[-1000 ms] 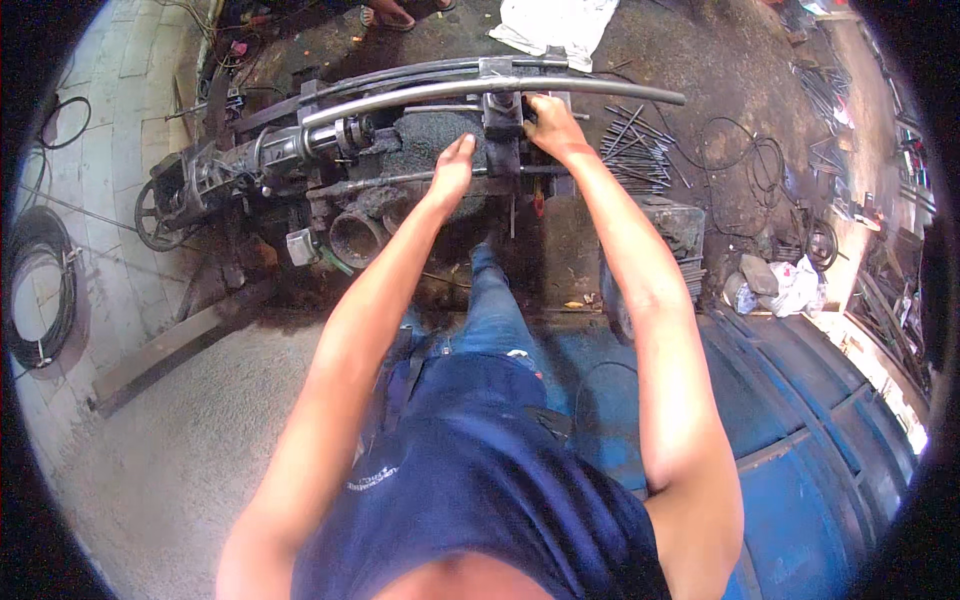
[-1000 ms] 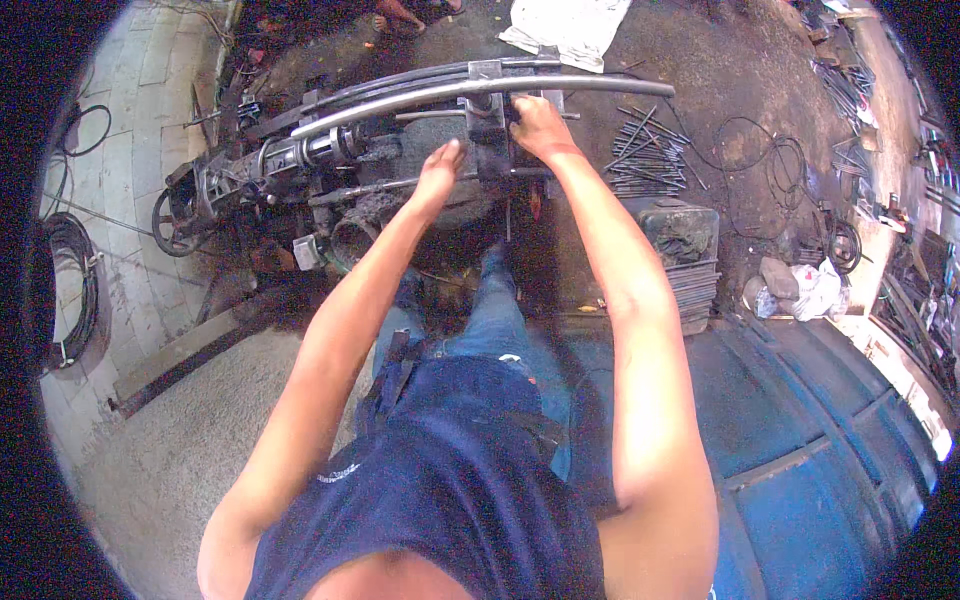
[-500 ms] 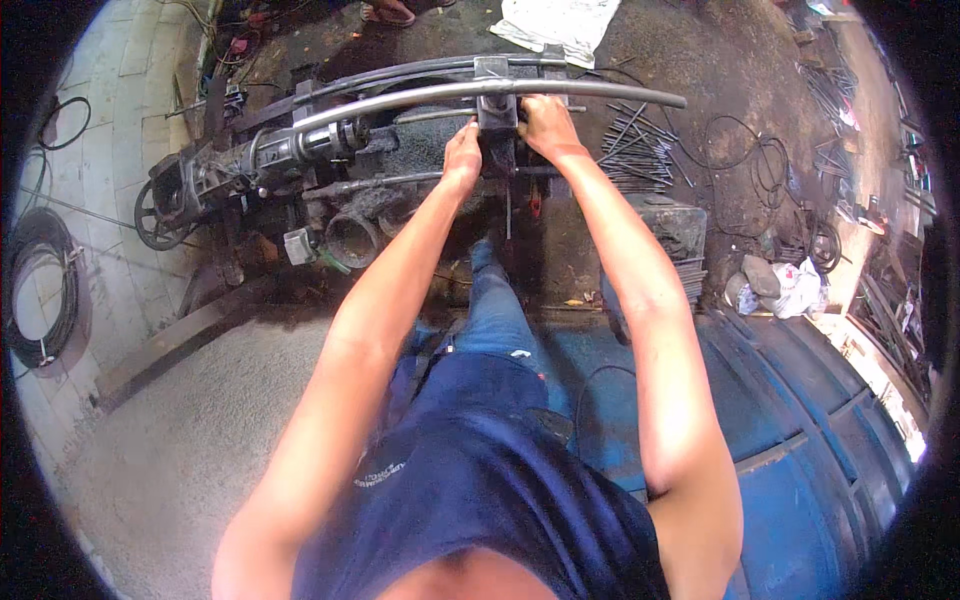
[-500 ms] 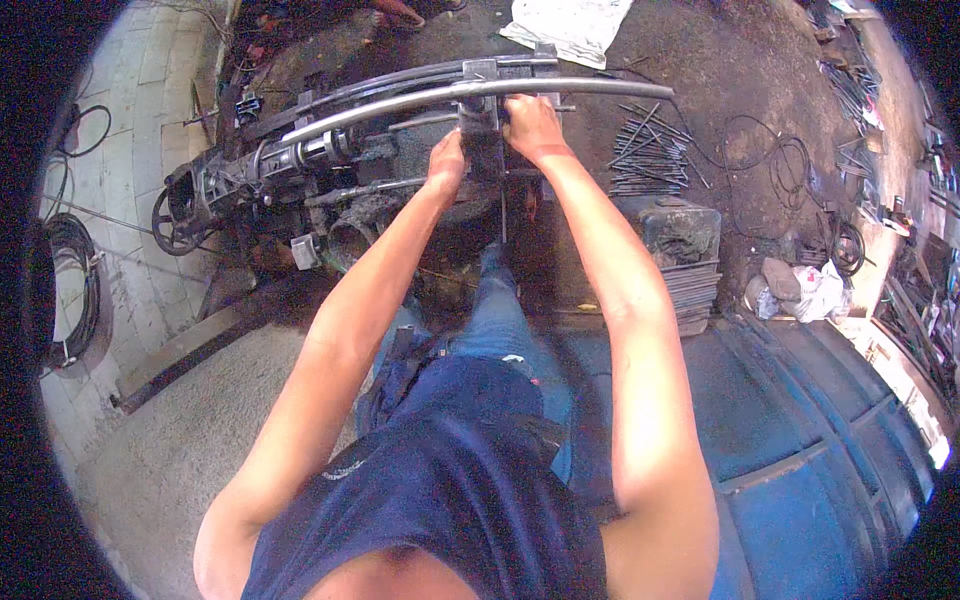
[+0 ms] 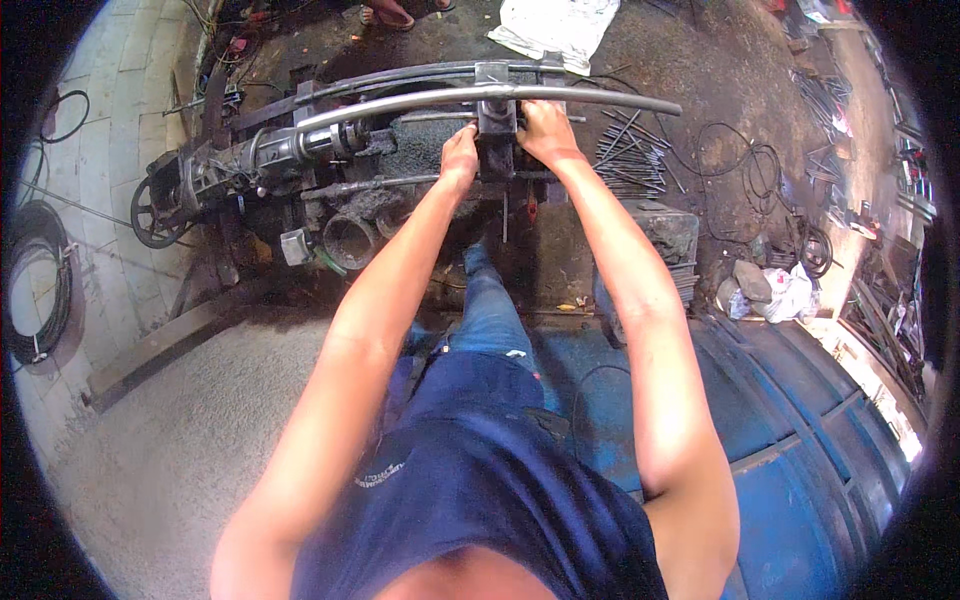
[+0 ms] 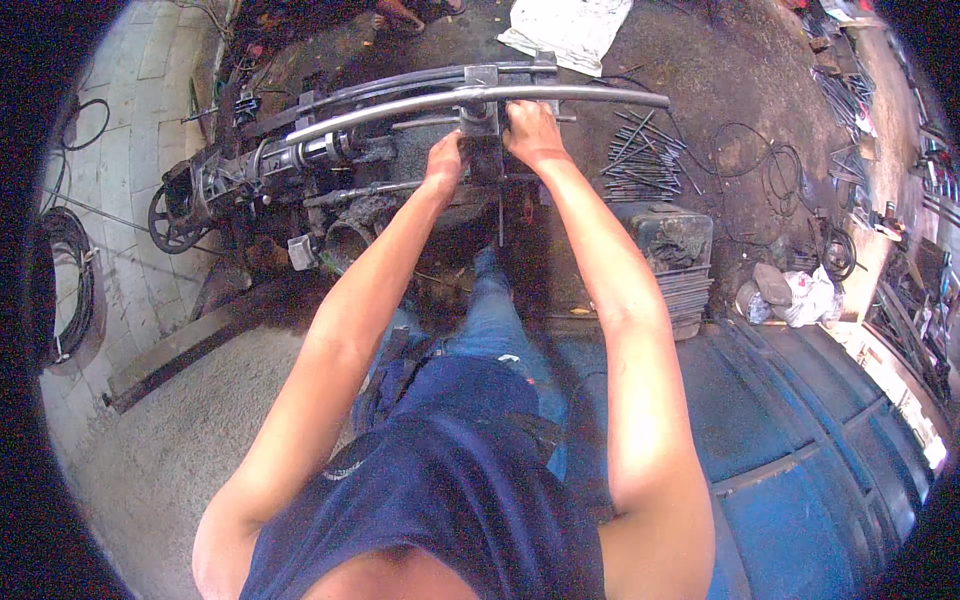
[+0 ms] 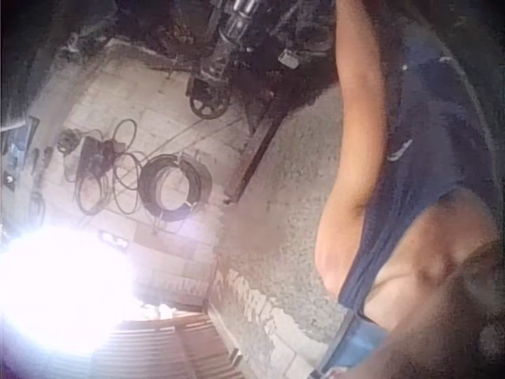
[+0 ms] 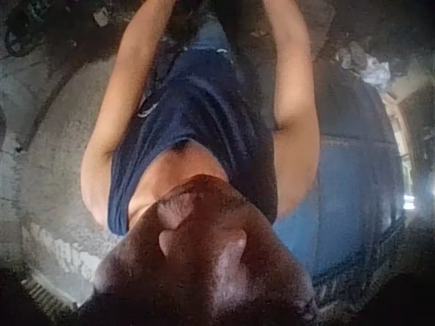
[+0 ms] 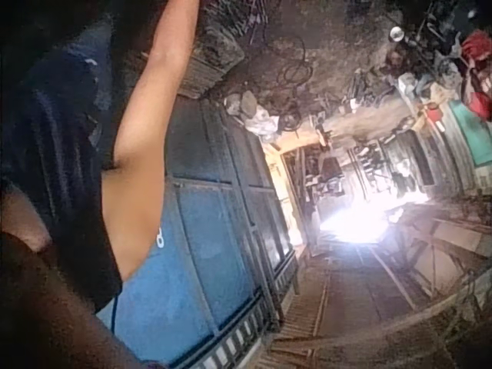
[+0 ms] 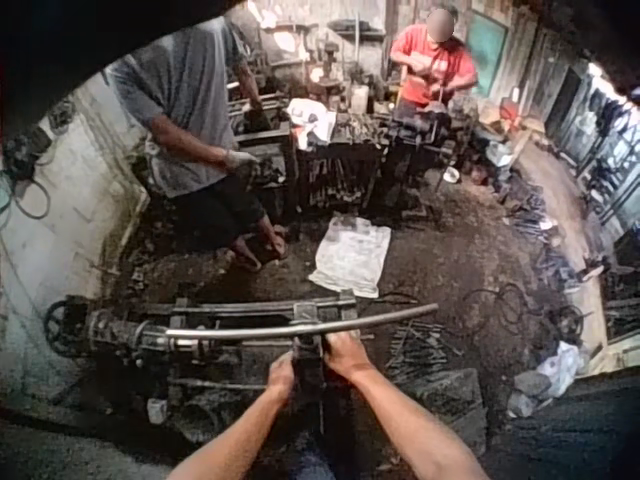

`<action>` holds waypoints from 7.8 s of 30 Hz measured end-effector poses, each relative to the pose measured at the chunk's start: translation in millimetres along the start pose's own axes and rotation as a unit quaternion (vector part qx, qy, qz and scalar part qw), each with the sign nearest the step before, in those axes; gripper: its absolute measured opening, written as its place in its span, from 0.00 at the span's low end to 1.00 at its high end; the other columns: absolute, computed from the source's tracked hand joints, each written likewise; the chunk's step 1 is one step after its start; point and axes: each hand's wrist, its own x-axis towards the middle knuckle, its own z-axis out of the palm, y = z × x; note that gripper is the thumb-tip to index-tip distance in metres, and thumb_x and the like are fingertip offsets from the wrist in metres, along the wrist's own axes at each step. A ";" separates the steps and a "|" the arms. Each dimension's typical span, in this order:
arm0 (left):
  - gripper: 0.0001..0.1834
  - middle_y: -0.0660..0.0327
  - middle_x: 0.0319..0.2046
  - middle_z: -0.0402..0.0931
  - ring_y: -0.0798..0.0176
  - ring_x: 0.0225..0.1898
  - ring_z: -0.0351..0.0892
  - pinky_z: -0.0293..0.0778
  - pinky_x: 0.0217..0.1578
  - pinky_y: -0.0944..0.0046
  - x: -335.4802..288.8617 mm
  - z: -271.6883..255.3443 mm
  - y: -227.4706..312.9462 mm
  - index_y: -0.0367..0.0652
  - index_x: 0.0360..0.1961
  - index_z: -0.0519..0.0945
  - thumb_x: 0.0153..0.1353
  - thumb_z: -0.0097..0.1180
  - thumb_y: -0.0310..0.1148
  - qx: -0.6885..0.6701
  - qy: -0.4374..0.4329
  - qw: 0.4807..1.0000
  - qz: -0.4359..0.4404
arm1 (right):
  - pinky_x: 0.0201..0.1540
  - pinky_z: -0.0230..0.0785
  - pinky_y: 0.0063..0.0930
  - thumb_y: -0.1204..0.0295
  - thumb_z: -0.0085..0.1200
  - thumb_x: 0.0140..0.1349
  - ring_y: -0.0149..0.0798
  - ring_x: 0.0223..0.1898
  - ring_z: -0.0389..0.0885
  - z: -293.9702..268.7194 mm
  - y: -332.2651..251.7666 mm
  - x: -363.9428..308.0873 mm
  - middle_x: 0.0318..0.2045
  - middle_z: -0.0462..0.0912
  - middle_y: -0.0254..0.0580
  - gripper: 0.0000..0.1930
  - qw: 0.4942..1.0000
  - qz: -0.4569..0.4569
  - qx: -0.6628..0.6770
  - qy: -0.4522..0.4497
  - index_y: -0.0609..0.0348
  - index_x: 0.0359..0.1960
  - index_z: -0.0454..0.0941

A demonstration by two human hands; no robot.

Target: Manually bending a long metal rod using a fabrication machine and checking the alignment.

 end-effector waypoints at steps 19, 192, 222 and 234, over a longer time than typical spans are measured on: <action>0.19 0.49 0.47 0.82 0.60 0.49 0.81 0.75 0.51 0.63 -158.5 -181.7 60.9 0.31 0.54 0.77 0.69 0.50 0.35 0.283 -0.076 0.945 0.144 | 0.48 0.73 0.45 0.60 0.57 0.43 0.56 0.43 0.79 -218.4 -47.6 -16.2 0.41 0.79 0.58 0.18 0.982 -0.063 -0.145 -0.103 0.65 0.27 0.82; 0.07 0.62 0.31 0.80 0.56 0.43 0.77 0.71 0.43 0.54 17.4 -118.2 118.1 0.47 0.27 0.86 0.49 0.57 0.30 0.614 -0.071 0.622 0.480 | 0.53 0.69 0.45 0.71 0.59 0.57 0.52 0.51 0.73 72.6 -144.4 31.3 0.44 0.74 0.47 0.12 0.990 0.109 0.050 0.075 0.53 0.44 0.81; 0.04 0.63 0.27 0.80 0.57 0.38 0.77 0.70 0.39 0.55 25.4 -120.8 116.9 0.46 0.23 0.83 0.45 0.57 0.28 0.550 -0.098 0.635 0.533 | 0.55 0.71 0.48 0.72 0.57 0.53 0.59 0.54 0.75 64.4 -156.7 -5.2 0.55 0.69 0.56 0.35 0.965 0.230 0.123 -0.013 0.47 0.67 0.64; 0.05 0.62 0.27 0.80 0.57 0.39 0.77 0.70 0.39 0.55 26.0 -115.3 114.7 0.46 0.22 0.82 0.47 0.55 0.29 0.570 -0.100 0.623 0.526 | 0.43 0.77 0.47 0.71 0.56 0.54 0.50 0.44 0.82 60.2 -156.2 -13.2 0.43 0.77 0.51 0.34 0.978 0.139 -0.109 -0.110 0.61 0.65 0.64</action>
